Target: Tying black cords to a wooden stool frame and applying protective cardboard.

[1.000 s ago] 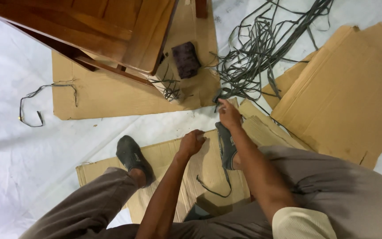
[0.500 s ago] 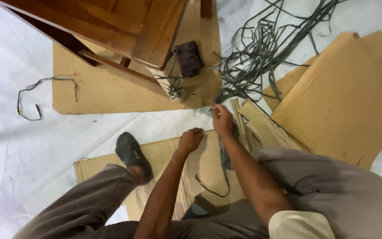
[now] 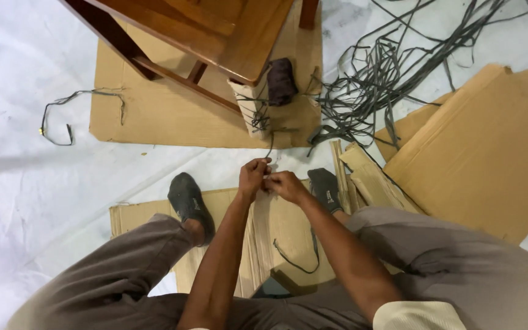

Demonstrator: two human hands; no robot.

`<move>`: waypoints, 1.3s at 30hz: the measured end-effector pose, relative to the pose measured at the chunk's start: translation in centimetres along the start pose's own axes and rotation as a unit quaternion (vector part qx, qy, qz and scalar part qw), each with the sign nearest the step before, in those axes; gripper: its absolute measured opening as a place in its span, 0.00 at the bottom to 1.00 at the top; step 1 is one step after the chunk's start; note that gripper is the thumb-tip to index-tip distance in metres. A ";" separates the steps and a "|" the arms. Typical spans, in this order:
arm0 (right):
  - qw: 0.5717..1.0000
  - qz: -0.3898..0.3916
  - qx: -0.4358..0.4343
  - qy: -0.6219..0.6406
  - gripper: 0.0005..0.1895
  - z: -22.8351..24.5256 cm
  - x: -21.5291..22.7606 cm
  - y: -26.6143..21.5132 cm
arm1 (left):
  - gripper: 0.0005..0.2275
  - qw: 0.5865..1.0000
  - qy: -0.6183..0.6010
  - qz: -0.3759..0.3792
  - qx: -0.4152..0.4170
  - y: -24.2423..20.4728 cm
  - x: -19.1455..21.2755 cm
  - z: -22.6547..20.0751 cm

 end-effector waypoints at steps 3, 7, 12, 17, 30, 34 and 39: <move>0.997 0.039 -0.045 0.053 0.09 -0.3 -1.0 0.0 | 0.13 0.999 0.034 -0.016 -0.022 1.8 0.4 1.9; 0.997 0.001 -0.067 0.046 0.11 -1.3 0.3 0.7 | 0.13 0.990 0.137 -0.022 -0.036 0.9 1.0 1.4; 0.917 -0.144 -0.232 0.291 0.20 -3.3 1.2 1.6 | 0.12 0.971 0.231 0.040 -0.047 4.2 -0.8 6.7; 0.881 -0.216 -0.222 0.357 0.14 -3.4 2.4 2.6 | 0.12 0.952 0.286 0.077 -0.078 -0.6 -1.5 2.6; 0.953 -0.218 -0.192 -0.083 0.14 -0.7 19.1 8.9 | 0.15 0.902 0.394 0.050 -0.169 5.9 2.8 -4.5; 0.978 -0.120 -0.102 -0.134 0.11 6.3 24.6 12.1 | 0.13 0.840 0.491 0.062 -0.222 6.8 5.6 -13.8; 0.950 -0.018 -0.083 -0.300 0.10 12.6 27.5 13.5 | 0.14 0.592 0.765 0.092 -0.237 11.9 8.1 -16.5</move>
Point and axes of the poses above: each hand's wrist, its own y-axis towards the middle knuckle, its own x-axis out of the back of the hand, z = x × y, the point moved 6 cm from there along y, towards the middle knuckle, and after that the axes turned 4 degrees about -z, right-handed, at the moved point
